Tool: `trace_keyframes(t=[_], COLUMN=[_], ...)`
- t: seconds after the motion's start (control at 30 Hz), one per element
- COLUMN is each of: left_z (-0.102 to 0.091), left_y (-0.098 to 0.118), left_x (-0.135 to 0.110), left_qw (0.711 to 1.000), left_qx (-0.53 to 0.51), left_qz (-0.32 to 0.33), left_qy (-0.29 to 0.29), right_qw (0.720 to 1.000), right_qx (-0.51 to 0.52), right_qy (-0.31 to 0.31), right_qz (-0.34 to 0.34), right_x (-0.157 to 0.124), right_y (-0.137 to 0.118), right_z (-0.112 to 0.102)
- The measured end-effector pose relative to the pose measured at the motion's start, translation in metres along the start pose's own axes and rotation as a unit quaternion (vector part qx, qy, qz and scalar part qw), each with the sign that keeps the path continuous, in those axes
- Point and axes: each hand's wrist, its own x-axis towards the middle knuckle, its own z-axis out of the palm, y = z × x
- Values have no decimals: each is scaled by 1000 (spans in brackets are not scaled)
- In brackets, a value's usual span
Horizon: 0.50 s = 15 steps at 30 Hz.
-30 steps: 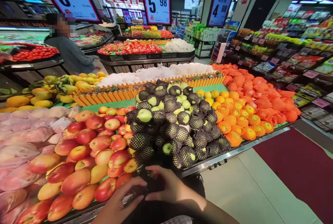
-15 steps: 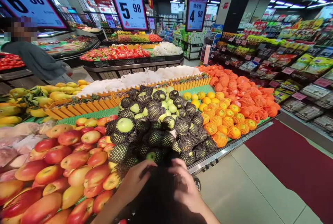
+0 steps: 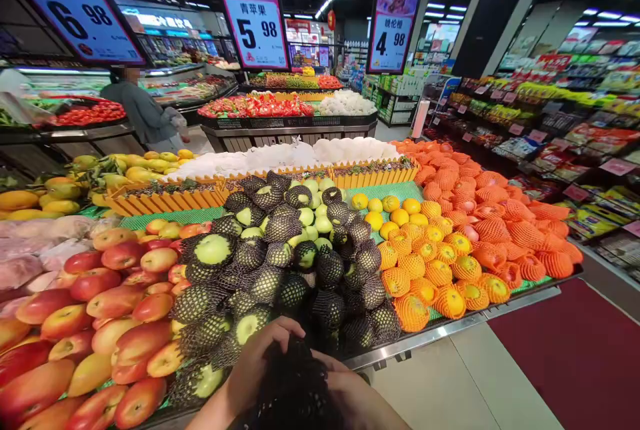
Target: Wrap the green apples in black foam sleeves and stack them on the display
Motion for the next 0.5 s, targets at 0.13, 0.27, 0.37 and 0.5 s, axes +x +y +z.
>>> trace_keyframes(t=[0.13, 0.27, 0.37, 0.5], left_z=[32, 50, 56, 51], left_y=[-10, -14, -8, -12], left_x=[24, 49, 73, 115], left_qw=[998, 989, 978, 942], left_qx=[65, 144, 205, 317], left_qz=[16, -5, -28, -102], left_qy=[15, 45, 27, 39], right_qw=[994, 999, 997, 988], right_qx=[92, 48, 9, -18], right_qy=[-45, 4, 57, 102], right_qz=[44, -5, -54, -110], right_x=[-11, -20, -20, -16], right_y=[-42, -97, -140, -176], right_z=[-34, -60, -73, -93])
